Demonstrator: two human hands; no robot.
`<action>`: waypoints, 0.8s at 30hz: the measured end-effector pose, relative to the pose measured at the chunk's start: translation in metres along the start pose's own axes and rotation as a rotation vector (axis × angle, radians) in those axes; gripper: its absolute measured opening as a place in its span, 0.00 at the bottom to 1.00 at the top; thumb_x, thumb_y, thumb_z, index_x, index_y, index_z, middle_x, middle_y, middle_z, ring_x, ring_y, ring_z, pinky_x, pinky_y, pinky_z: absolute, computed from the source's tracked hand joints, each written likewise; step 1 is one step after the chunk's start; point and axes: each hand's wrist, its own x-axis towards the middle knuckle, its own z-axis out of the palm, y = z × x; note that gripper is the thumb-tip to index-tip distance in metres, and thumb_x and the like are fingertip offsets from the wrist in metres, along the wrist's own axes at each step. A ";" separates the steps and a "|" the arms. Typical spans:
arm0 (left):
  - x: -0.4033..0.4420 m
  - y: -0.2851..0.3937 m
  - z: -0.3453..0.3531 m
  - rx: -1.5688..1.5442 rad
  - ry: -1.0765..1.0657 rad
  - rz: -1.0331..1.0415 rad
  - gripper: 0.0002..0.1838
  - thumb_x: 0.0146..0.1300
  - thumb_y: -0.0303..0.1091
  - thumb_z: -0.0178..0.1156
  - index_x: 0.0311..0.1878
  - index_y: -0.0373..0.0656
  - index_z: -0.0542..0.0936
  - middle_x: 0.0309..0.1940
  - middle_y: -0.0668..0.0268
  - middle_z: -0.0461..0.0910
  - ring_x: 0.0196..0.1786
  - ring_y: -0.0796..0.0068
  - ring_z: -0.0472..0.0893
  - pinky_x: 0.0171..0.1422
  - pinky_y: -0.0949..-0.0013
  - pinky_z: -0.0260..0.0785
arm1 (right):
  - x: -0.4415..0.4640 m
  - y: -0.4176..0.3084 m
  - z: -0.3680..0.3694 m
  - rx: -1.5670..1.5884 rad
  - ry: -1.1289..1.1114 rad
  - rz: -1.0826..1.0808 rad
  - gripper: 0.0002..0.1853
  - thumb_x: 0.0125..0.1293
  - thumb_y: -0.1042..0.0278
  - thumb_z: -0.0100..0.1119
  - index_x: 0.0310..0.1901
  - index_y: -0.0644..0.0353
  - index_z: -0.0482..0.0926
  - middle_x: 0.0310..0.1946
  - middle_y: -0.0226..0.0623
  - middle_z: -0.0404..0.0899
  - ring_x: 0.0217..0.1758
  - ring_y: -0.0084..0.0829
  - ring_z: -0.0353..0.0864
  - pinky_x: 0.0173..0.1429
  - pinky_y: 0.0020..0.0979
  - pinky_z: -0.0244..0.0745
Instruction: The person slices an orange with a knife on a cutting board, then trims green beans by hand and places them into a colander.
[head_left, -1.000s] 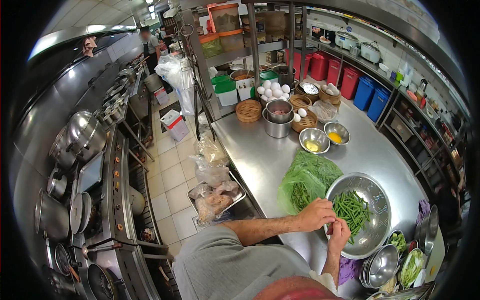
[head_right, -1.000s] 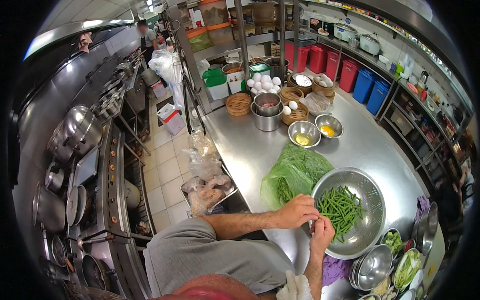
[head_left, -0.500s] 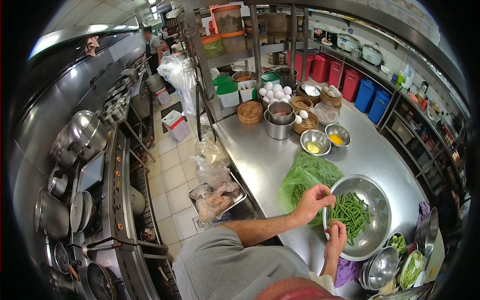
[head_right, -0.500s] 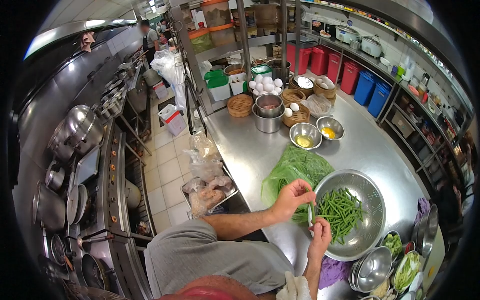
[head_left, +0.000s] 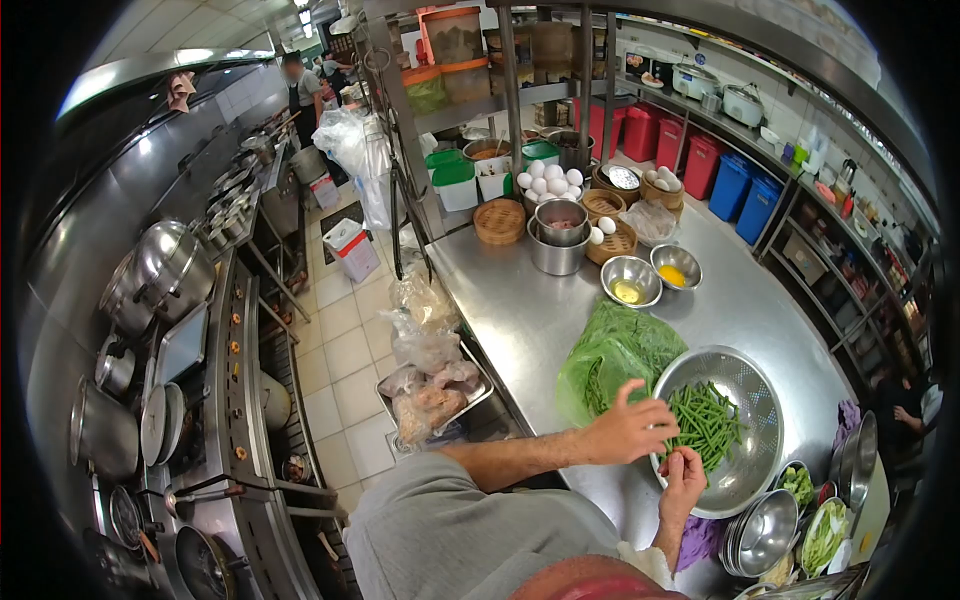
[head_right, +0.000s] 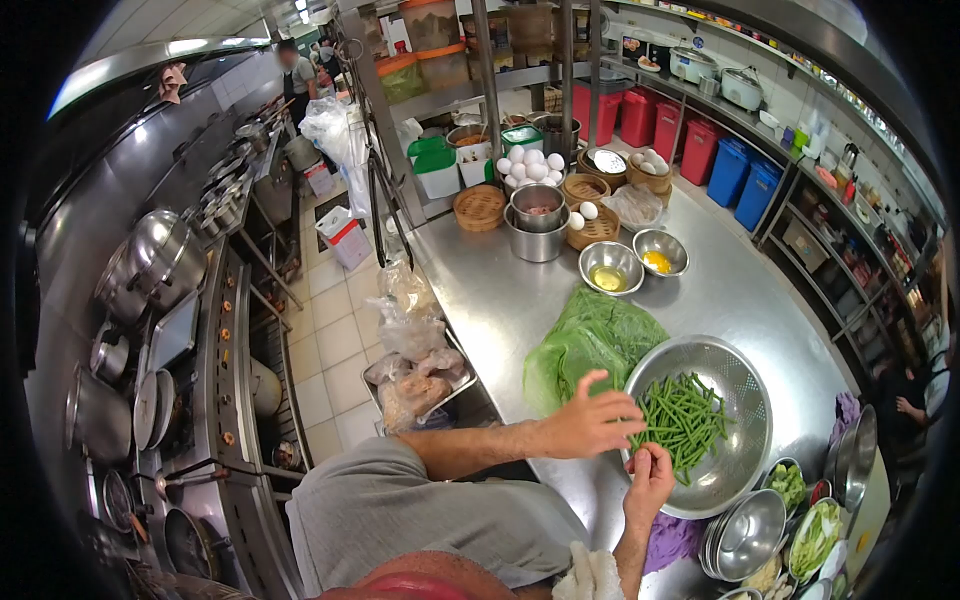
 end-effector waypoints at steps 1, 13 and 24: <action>-0.008 0.001 0.008 -0.087 -0.074 0.017 0.12 0.55 0.36 0.62 0.43 0.48 0.77 0.34 0.74 0.74 0.47 0.74 0.73 0.66 0.51 0.50 | 0.000 -0.004 0.003 0.007 0.012 -0.010 0.05 0.68 0.73 0.51 0.41 0.65 0.73 0.25 0.27 0.72 0.26 0.17 0.70 0.32 0.20 0.67; -0.015 -0.008 0.013 -0.147 -0.340 0.164 0.02 0.51 0.32 0.57 0.27 0.49 0.79 0.28 0.72 0.71 0.42 0.73 0.73 0.61 0.53 0.54 | 0.002 -0.029 -0.002 -0.699 -0.199 -0.122 0.07 0.59 0.76 0.52 0.38 0.67 0.77 0.28 0.49 0.76 0.30 0.45 0.76 0.36 0.37 0.71; -0.016 0.010 0.036 -0.171 -0.323 0.104 0.06 0.50 0.28 0.63 0.33 0.49 0.80 0.32 0.74 0.75 0.39 0.73 0.74 0.57 0.55 0.55 | -0.016 -0.005 -0.007 -0.345 0.034 0.127 0.07 0.60 0.76 0.51 0.37 0.67 0.76 0.24 0.41 0.76 0.25 0.31 0.76 0.31 0.31 0.70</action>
